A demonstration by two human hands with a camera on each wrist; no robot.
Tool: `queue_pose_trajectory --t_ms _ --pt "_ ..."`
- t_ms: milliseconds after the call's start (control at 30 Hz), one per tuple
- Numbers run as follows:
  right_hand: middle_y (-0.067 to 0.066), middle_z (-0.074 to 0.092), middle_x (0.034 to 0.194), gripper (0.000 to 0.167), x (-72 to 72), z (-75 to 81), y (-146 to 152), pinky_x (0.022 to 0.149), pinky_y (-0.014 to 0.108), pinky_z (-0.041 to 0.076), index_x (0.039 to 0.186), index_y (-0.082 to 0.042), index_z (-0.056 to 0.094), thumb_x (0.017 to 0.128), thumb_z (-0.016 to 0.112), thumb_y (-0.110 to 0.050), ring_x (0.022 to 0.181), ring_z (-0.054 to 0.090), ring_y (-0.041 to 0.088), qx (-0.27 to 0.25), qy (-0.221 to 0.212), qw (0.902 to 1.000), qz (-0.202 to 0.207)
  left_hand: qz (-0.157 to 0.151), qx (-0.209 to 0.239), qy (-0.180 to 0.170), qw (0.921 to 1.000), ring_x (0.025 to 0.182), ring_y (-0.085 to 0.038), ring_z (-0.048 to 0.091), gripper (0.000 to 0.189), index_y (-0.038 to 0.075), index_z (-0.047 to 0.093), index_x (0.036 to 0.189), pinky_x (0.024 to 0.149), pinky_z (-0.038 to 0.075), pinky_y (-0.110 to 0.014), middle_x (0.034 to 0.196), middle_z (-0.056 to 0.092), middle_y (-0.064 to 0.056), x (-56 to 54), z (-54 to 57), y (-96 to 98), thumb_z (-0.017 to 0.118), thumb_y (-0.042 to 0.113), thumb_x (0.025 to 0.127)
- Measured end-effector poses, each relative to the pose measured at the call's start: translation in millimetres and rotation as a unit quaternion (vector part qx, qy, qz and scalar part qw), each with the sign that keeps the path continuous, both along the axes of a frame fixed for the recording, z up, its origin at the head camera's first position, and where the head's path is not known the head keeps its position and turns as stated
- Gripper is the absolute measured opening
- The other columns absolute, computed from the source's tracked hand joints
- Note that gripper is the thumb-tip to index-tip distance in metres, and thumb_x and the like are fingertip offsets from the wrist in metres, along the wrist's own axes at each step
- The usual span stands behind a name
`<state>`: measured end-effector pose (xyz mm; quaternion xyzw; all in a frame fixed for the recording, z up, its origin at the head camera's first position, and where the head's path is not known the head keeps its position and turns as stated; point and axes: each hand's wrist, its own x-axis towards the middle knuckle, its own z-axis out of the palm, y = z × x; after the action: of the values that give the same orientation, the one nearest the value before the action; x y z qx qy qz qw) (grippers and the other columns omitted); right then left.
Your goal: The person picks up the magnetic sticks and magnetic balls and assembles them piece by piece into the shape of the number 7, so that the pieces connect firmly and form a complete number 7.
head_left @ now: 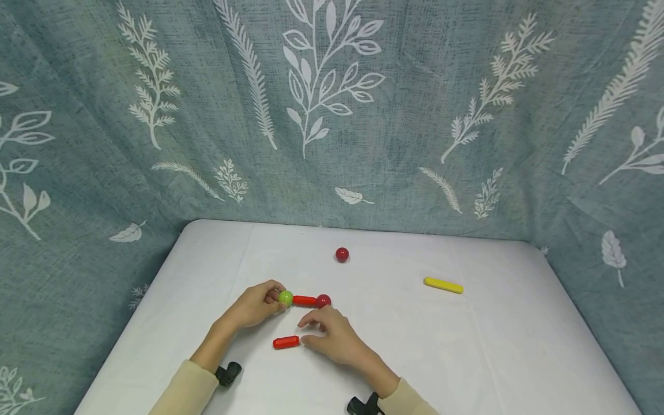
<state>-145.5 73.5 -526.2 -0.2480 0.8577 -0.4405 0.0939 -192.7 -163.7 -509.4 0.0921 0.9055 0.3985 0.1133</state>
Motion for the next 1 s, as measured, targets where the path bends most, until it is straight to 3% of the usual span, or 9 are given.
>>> queue_pose_trajectory --t_ms 367,700,1000 --pt "0.000 0.063 0.105 0.021 -5.5 9.7 64.9 0.076 0.033 0.047 0.112 -0.017 0.072 0.091 0.076 -0.017 0.091 0.055 0.020 -0.025 0.008 0.9971 -0.071 -0.001 0.005 -0.004 1.0000 0.083 -0.015 0.055 0.027 0.010 0.066 0.112 0.073 0.048 -0.032 0.092 0.060 0.001 0.4 0.1 0.2 0.078 0.011 0.088" --pt "0.002 0.063 0.108 0.024 -10.6 19.8 120.6 0.079 0.037 0.048 0.113 -0.020 0.072 0.090 0.077 -0.018 0.093 0.056 0.019 -0.011 0.008 0.9876 -0.156 0.001 0.004 -0.003 1.0000 0.083 -0.015 0.055 0.027 0.010 0.066 0.113 0.073 0.048 -0.033 0.093 0.061 0.000 1.2 -0.1 0.3 0.077 0.011 0.089" --pt "0.009 0.063 0.113 0.025 -14.3 23.1 158.9 0.077 0.038 0.048 0.116 -0.016 0.070 0.093 0.074 -0.024 0.094 0.056 0.021 0.000 0.020 0.9798 -0.199 0.001 0.011 -0.003 0.9999 0.083 -0.015 0.054 0.027 0.009 0.066 0.113 0.071 0.048 -0.032 0.092 0.061 0.000 2.2 0.9 0.7 0.077 0.010 0.088"
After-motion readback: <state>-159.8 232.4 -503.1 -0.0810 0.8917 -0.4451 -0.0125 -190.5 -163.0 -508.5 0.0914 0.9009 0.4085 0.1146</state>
